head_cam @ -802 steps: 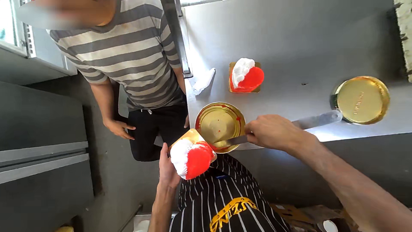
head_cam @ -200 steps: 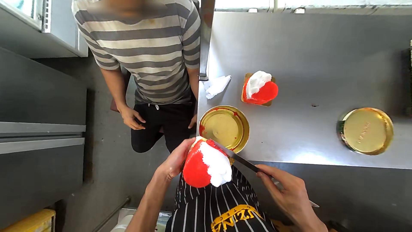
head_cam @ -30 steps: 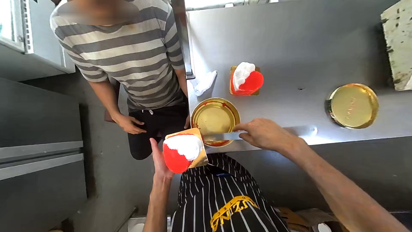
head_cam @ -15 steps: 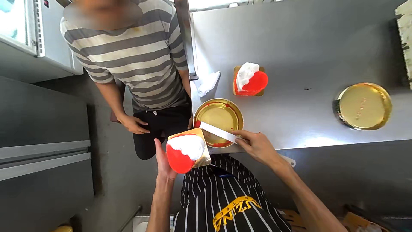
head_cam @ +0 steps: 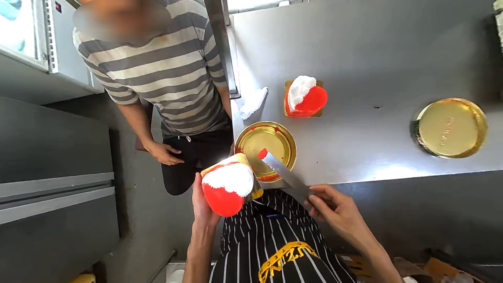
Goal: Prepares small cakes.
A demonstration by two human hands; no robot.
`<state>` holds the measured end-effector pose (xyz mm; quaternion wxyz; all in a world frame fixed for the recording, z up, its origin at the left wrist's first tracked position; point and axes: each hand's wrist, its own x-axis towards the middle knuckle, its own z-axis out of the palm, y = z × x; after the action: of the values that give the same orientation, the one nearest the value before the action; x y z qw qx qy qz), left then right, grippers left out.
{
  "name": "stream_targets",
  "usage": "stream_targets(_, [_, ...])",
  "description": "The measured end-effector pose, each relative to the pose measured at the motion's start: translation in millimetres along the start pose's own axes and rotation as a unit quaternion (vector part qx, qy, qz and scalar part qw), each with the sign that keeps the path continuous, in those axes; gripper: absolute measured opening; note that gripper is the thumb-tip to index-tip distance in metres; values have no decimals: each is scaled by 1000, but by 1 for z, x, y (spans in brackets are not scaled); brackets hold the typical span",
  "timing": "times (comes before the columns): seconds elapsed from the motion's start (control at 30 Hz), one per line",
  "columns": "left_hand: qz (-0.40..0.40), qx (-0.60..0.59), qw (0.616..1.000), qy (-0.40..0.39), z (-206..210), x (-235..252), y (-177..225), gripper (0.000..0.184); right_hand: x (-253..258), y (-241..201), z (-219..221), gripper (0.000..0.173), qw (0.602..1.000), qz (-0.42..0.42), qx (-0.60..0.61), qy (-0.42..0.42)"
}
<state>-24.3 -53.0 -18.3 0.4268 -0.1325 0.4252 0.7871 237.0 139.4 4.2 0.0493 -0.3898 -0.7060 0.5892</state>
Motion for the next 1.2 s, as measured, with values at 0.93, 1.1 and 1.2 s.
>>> stream_targets(0.93, [-79, 55, 995, -9, 18, -8, 9, 55, -8, 19, -9, 24, 956, -200, -202, 76])
stream_targets(1.1, [-69, 25, 997, 5, 22, -9, 8, 56, -12, 21, -6, 24, 956, -202, -193, 92])
stream_targets(1.2, [-71, 0, 997, 17, 23, -10, 5, 56, -14, 20, -4, 24, 957, -202, -186, 98])
